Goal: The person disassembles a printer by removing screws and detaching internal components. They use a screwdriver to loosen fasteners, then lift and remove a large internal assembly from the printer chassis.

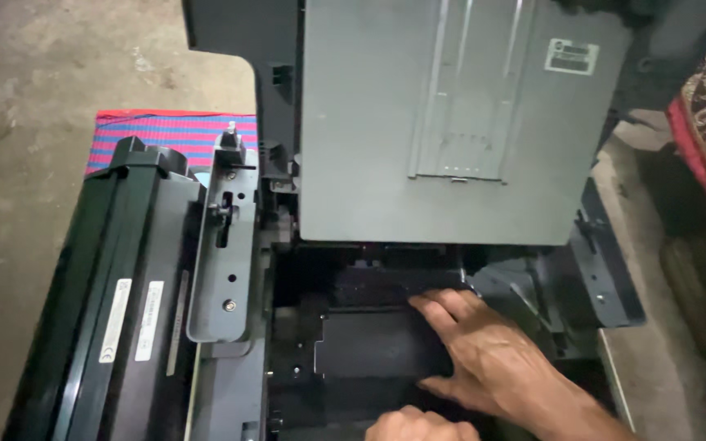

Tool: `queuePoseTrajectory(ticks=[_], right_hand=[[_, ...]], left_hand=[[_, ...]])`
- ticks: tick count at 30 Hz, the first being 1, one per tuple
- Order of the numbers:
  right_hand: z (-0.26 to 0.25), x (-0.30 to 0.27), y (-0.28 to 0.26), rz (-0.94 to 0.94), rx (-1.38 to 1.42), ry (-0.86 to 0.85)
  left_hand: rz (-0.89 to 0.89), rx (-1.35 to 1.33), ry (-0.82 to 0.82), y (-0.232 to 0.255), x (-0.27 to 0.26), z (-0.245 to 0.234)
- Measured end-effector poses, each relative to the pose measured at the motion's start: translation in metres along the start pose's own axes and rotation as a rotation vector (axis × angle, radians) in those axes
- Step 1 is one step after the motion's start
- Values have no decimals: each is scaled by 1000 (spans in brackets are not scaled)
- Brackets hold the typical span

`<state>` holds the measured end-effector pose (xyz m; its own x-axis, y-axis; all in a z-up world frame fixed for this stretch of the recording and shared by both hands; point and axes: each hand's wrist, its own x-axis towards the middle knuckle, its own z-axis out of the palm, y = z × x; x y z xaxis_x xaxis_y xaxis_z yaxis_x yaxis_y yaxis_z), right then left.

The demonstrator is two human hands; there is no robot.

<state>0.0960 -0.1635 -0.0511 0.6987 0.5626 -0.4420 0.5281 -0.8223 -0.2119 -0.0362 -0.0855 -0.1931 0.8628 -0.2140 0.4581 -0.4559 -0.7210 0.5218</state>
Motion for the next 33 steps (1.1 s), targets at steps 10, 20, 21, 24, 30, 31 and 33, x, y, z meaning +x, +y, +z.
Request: queuePoseTrajectory(ticks=[10, 20, 21, 24, 30, 31, 33], right_hand=[[17, 15, 8, -77, -77, -44], [10, 15, 8, -206, -99, 36], [8, 15, 7, -218, -90, 36], [2, 13, 1, -134, -105, -39], [-3, 11, 9, -289, -56, 65], [-6, 8, 14, -348, -50, 119], [-11, 3, 19, -263, 19, 86]], left_hand=[[-35, -93, -210, -2, 3, 16], [-103, -96, -329, 4, 6, 24], [-112, -93, -339, 4, 6, 25], [-129, -90, -357, 6, 5, 28], [-137, -101, -318, 0, -10, 28], [-102, -141, -269, -3, -12, 27], [-55, -156, -149, -5, -12, 24]])
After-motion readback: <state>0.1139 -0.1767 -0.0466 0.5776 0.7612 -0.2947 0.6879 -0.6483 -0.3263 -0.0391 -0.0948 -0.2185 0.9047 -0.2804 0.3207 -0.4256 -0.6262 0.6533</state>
